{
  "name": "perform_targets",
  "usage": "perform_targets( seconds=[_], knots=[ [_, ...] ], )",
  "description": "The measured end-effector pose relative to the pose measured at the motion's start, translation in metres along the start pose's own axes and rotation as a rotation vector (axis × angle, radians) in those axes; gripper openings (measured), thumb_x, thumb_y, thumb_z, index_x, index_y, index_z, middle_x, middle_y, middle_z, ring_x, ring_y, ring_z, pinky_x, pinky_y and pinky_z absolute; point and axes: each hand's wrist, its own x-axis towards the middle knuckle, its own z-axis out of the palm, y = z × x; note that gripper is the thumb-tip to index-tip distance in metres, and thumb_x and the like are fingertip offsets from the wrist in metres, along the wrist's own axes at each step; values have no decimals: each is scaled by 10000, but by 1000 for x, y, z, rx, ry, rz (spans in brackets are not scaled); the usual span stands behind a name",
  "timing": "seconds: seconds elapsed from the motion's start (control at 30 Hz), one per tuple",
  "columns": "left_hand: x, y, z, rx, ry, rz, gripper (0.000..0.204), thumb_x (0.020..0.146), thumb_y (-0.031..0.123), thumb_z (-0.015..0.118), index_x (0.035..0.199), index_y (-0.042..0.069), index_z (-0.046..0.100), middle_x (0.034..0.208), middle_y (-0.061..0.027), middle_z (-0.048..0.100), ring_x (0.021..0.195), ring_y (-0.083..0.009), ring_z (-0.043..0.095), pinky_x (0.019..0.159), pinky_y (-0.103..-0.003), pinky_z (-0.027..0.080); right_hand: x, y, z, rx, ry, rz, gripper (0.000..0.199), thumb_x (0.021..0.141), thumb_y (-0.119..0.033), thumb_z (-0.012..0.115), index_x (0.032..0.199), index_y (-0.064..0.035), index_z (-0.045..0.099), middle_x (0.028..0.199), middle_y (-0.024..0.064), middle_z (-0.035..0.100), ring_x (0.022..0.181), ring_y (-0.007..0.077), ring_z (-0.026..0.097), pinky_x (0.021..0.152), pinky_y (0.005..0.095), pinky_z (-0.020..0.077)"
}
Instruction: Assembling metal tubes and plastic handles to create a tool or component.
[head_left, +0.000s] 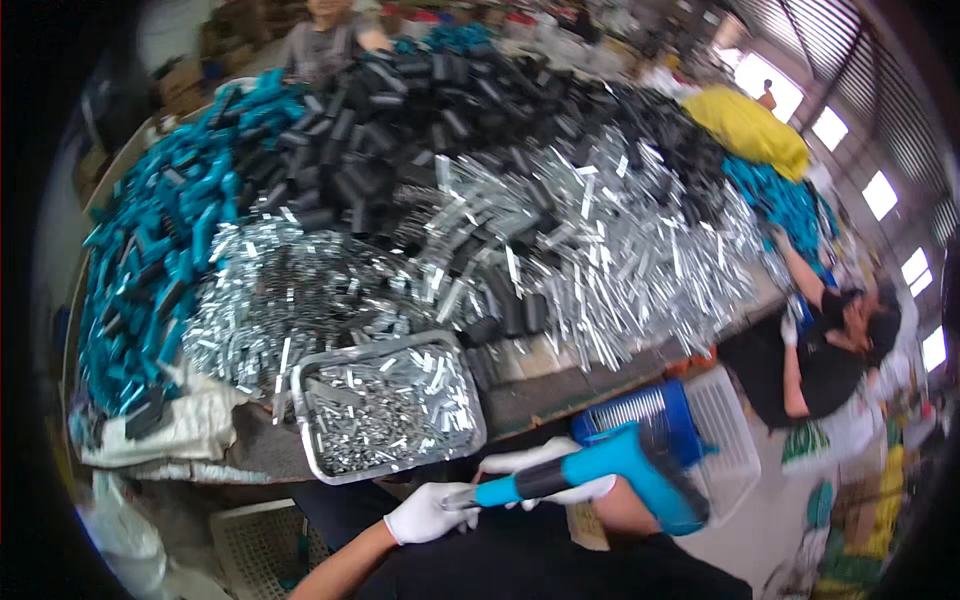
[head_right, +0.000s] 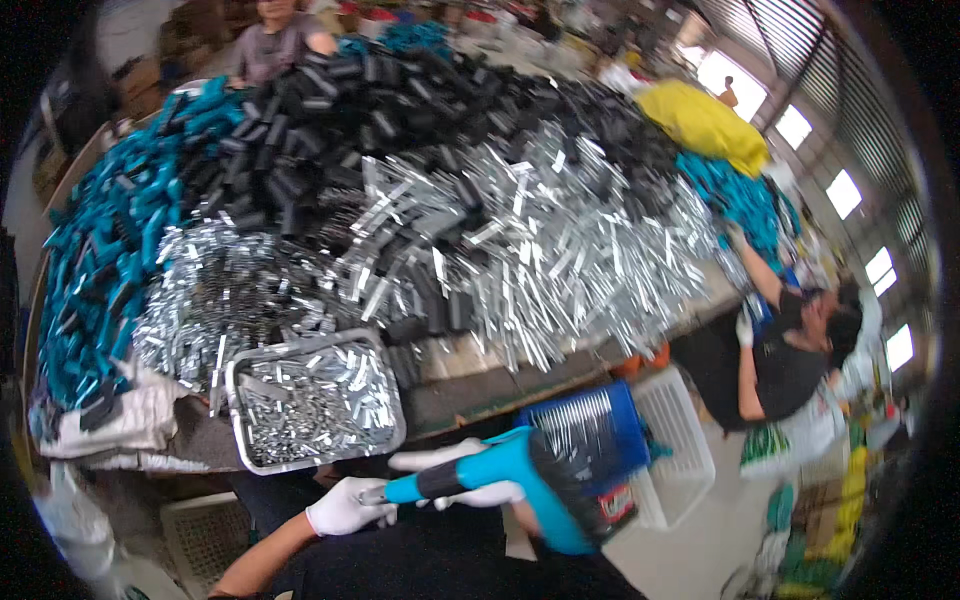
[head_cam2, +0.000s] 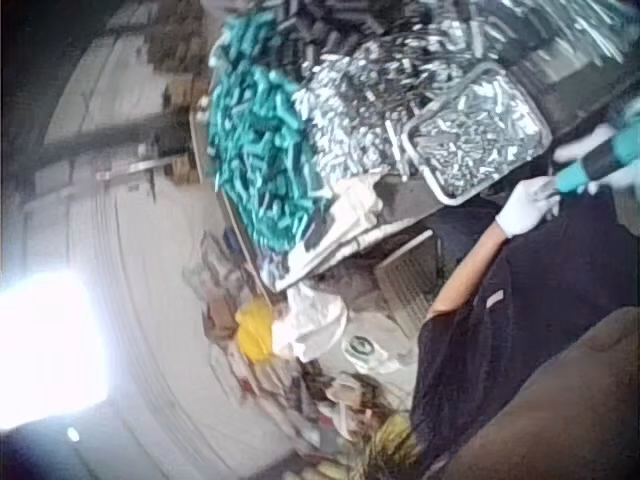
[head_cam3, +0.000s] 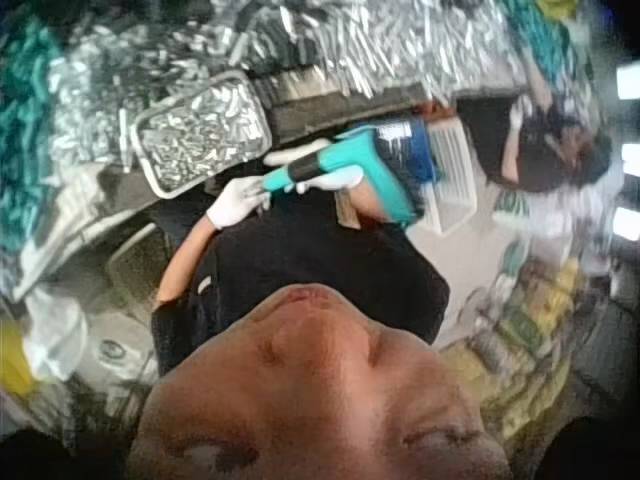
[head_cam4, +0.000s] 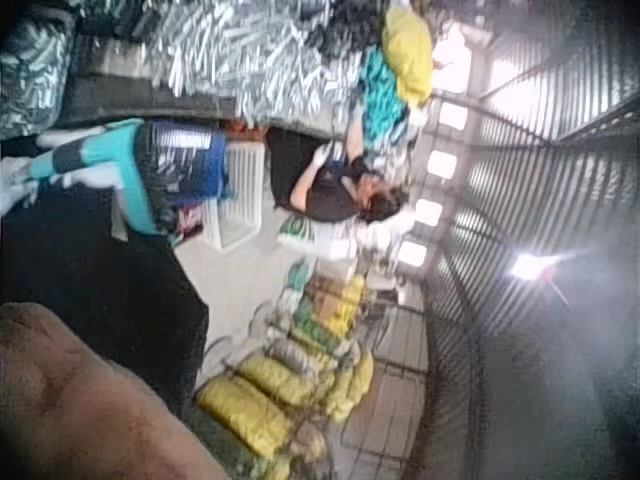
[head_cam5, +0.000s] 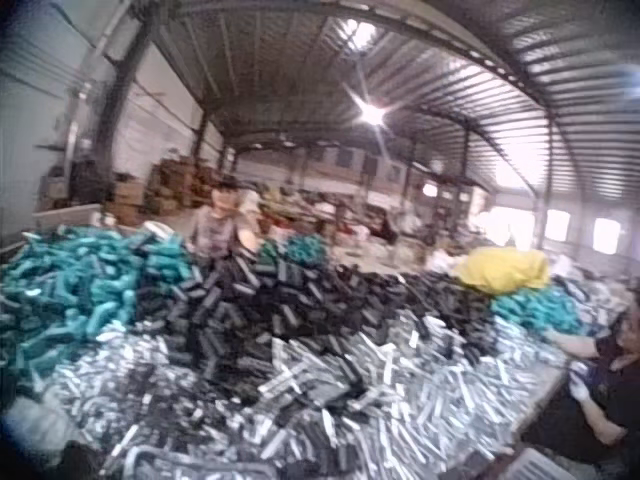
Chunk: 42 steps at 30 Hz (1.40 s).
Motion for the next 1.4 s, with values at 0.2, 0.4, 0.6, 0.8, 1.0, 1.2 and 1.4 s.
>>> perform_targets(
  seconds=[0.2, 0.4, 0.6, 0.8, 1.0, 1.2, 1.4],
  knots=[
    [30, -98, -38, 223, 188, -23, 278, 871, -68, 516, 1058, -1, 709, 862, -95, 735, 748, -176, 685, 699, -314, 551, -32, 68, -47, 458, -11, 16, 577, 962, -234, 611, 1462, 3, 448, 1008, 156, 686, 824, 148, 664, 739, 272, 556],
    [80, -156, -101, 980, 306, -382, 475, 994, 321, 420, 1437, 165, 494, 1435, -169, 510, 1278, -399, 512, 1118, -506, 362, 28, 127, -16, -44, 329, 147, 456, 883, -116, 703, 1307, 13, 592, 857, 26, 667, 689, 84, 613, 644, 245, 511],
    [54, -292, -145, 42, 849, 150, 583, 1054, 382, 407, 1544, 87, 295, 1574, -108, 348, 1421, -284, 376, 1180, -450, 326, 121, 185, 26, -503, 376, 251, 439, 817, -342, 727, 1092, -6, 665, 911, 205, 709, 807, 331, 706, 731, 408, 539],
    [48, -240, -118, -485, 790, 373, 615, 1047, 396, 425, 1552, 83, 263, 1571, -110, 351, 1422, -273, 378, 1168, -448, 349, 143, 184, 38, -788, 328, 194, 449, 835, -385, 685, 1129, -46, 667, 1126, 225, 669, 1071, 398, 626, 930, 458, 485],
    [44, -227, -118, -324, 808, 496, 630, 1038, 424, 418, 1548, 83, 277, 1577, -109, 345, 1433, -276, 360, 1174, -445, 335, 172, 172, 48, -1075, 103, 446, 498, 911, -477, 541, 1240, -122, 657, 1286, 157, 636, 1202, 341, 578, 1072, 482, 391],
    [47, -226, -121, 151, 673, 267, 595, 1013, 426, 431, 1519, 123, 360, 1555, -91, 391, 1425, -284, 377, 1187, -442, 303, 185, 180, 71, -1272, 115, 146, 343, 884, -375, 554, 964, -77, 706, 933, 193, 709, 894, 405, 671, 826, 501, 519],
    [48, -245, -117, 722, 507, -32, 555, 987, 414, 449, 1484, 166, 448, 1517, -80, 460, 1411, -288, 408, 1192, -430, 283, 222, 231, 88, -1247, 48, 107, 389, 847, -347, 586, 1080, -50, 680, 1156, 219, 664, 1106, 406, 610, 1025, 487, 441]
  ],
)
